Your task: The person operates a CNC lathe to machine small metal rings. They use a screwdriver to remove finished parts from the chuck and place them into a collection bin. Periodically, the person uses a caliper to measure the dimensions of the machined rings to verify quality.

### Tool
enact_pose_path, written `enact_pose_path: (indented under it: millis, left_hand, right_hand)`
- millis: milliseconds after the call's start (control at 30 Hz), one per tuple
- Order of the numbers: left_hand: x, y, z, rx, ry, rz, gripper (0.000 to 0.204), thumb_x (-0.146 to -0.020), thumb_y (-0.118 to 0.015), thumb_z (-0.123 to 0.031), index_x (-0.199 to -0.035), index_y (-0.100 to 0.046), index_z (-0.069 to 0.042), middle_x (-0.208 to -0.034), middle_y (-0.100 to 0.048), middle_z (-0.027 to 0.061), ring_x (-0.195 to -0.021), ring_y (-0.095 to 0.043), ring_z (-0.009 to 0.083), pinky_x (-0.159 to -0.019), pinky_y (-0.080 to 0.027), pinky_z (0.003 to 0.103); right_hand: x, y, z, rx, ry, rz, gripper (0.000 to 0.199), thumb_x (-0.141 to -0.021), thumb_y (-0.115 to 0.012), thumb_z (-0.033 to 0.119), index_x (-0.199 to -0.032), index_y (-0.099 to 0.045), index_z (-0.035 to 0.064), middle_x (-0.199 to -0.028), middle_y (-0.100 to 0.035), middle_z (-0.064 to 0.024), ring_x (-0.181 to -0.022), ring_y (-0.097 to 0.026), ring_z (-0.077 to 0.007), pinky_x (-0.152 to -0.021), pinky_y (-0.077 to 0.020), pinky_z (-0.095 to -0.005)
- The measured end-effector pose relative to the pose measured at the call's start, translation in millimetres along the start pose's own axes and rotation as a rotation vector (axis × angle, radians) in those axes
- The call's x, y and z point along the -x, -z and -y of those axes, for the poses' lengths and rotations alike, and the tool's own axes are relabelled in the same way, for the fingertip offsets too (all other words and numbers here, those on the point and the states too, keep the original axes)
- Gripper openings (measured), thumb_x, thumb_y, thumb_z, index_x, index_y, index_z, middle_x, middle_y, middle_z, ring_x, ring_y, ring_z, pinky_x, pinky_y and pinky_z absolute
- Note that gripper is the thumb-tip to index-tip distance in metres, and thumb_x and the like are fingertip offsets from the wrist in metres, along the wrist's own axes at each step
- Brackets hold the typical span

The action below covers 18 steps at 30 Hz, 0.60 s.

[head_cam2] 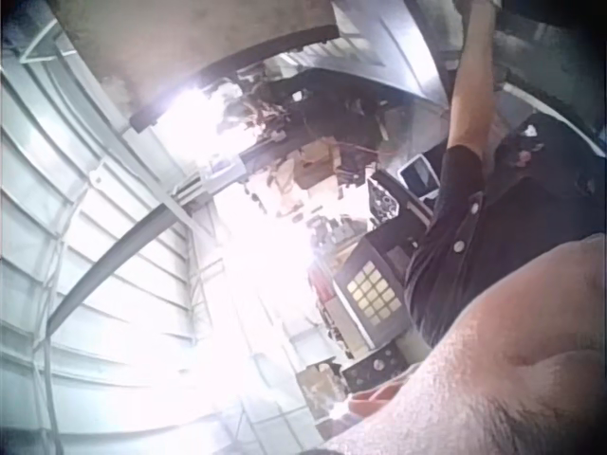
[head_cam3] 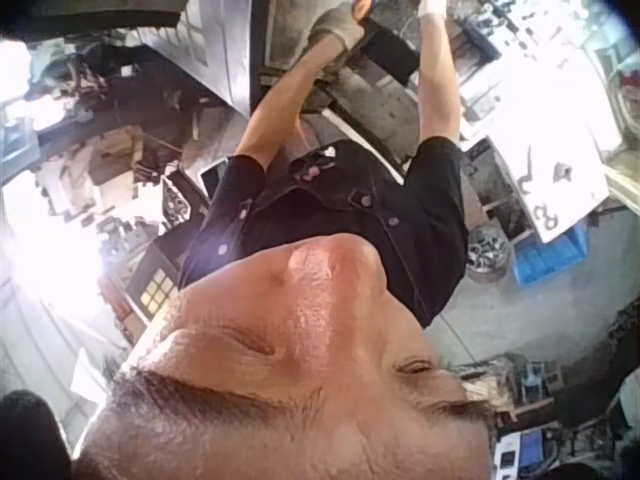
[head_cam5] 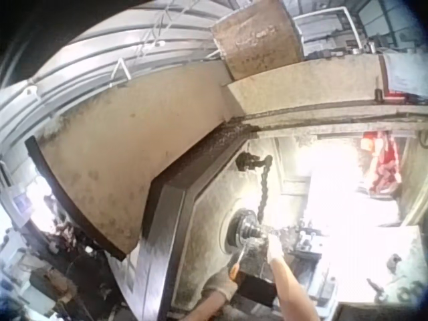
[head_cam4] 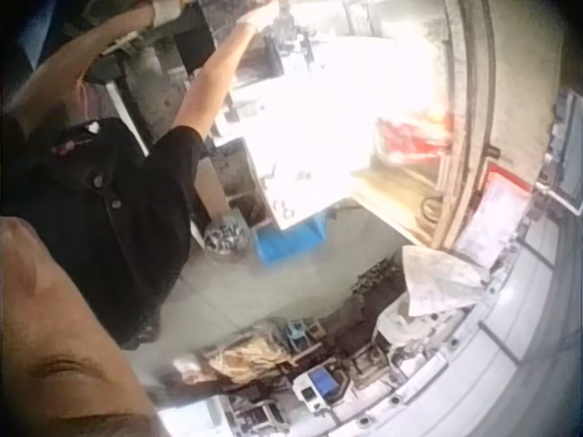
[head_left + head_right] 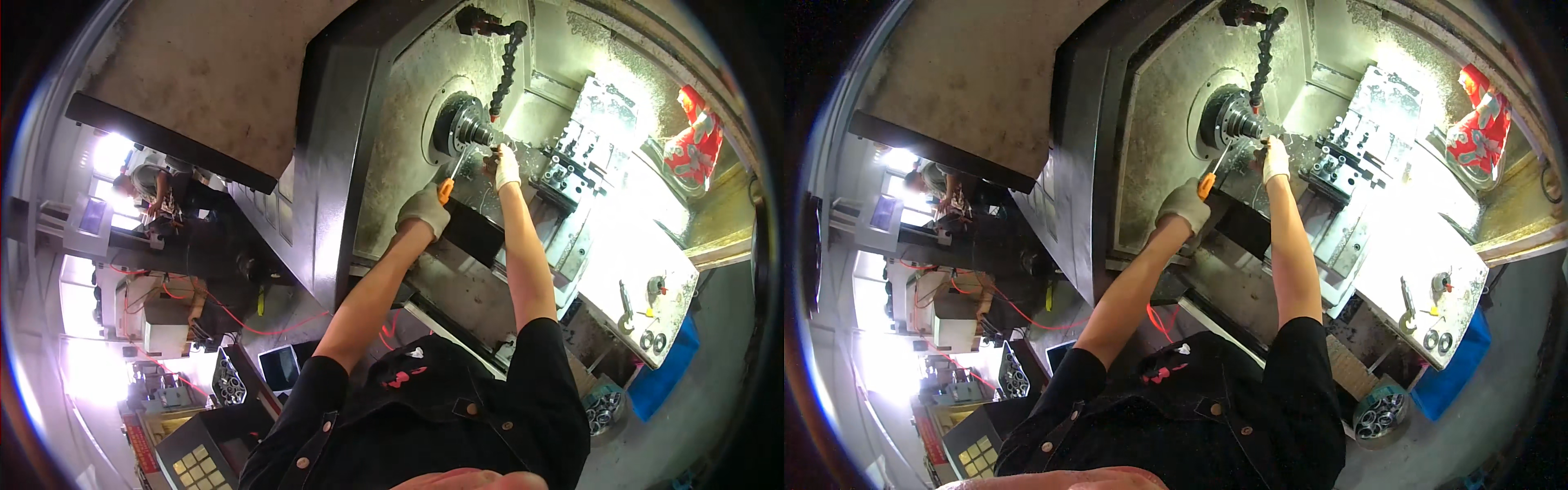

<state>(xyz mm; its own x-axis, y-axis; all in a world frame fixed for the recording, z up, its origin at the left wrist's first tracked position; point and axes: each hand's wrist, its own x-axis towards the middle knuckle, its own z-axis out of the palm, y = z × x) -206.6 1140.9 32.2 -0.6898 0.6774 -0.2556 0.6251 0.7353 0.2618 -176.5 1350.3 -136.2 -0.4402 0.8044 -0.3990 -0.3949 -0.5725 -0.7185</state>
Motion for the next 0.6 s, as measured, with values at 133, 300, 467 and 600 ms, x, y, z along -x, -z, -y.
enact_pose_path:
  millis: [133, 300, 467, 600]
  left_hand:
    - [-18.2, 4.8, -4.2, 0.009, -0.031, 0.000, 0.031, -0.072, -0.051, -0.013, -0.103, -0.053, -0.005, -0.100, -0.058, 0.0209, -0.098, -0.055, 0.0354, -0.082, -0.043, 0.041]
    - [-38.3, -3.1, -8.3, 0.113, -0.065, 0.112, 0.038, -0.072, -0.053, -0.013, -0.109, -0.053, -0.005, -0.106, -0.058, 0.0202, -0.100, -0.055, 0.0343, -0.085, -0.043, 0.039]
    - [-29.0, -14.6, 3.3, 0.109, -0.053, 0.077, 0.038, -0.073, -0.055, -0.014, -0.110, -0.053, -0.005, -0.110, -0.056, 0.0198, -0.103, -0.054, 0.0331, -0.087, -0.043, 0.038]
    - [-28.3, -11.0, -1.5, 0.326, -0.068, 0.094, 0.039, -0.071, -0.054, -0.013, -0.109, -0.052, -0.005, -0.107, -0.057, 0.0207, -0.103, -0.053, 0.0350, -0.086, -0.042, 0.038]
  right_hand:
    - [18.9, -2.0, -4.5, 0.073, -0.012, 0.014, 0.027, -0.081, -0.054, 0.038, -0.092, -0.058, 0.0145, -0.069, -0.055, -0.0028, -0.055, -0.052, -0.0152, -0.052, -0.0462, -0.0344]
    - [35.4, -7.9, -1.1, -0.101, 0.011, -0.034, 0.027, -0.081, -0.056, 0.040, -0.095, -0.056, 0.0165, -0.074, -0.056, 0.0000, -0.065, -0.055, -0.0123, -0.055, -0.0475, -0.0355]
    - [42.4, -5.8, -0.2, -0.101, 0.042, 0.050, 0.027, -0.082, -0.058, 0.039, -0.096, -0.056, 0.0166, -0.081, -0.057, 0.0006, -0.077, -0.058, -0.0126, -0.061, -0.0487, -0.0373]
    - [31.2, 7.9, -6.7, -0.086, -0.027, 0.057, 0.030, -0.079, -0.062, 0.042, -0.097, -0.057, 0.0181, -0.089, -0.058, 0.0017, -0.080, -0.058, -0.0138, -0.063, -0.0479, -0.0373]
